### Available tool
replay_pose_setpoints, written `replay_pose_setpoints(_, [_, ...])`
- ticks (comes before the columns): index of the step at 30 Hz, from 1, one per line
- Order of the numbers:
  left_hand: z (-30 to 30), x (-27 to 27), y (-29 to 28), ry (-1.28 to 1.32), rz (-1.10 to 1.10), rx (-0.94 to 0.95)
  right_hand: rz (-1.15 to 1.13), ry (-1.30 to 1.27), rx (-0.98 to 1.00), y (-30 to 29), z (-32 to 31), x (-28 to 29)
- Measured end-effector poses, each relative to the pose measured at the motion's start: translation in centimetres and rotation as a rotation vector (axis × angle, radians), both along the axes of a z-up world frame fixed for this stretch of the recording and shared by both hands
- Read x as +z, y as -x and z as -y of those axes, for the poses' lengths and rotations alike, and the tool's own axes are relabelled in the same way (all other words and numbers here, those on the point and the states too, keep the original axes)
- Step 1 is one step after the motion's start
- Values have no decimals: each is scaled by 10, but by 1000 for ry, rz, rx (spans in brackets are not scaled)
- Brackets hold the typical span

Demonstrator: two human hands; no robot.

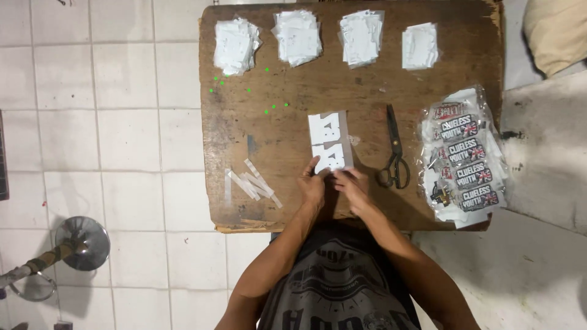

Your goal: Cutting sheets of white labels into individual pieces using scissors and organizing them on a table

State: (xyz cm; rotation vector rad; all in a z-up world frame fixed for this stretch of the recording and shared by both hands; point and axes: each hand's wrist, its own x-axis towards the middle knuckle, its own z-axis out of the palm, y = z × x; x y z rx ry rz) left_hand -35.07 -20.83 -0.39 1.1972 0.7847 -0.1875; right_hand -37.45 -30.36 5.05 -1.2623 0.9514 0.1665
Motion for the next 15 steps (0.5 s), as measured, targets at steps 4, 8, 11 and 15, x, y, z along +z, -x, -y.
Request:
replay_pose_setpoints(4, [-6,-28,-15,9,-43,87,310,1088,407,24,75,27])
replay_pose_setpoints(8, [-8,-20,-27,-10,-18,181,203,1284,544,51,123,-40])
replay_pose_setpoints(11, [-7,-23,-30,44,4,328,152,1305,499,54,129,-57])
replay_pose_setpoints(15, [-2,-45,-23,41,-20,392,11,1170,525,35,130,-43])
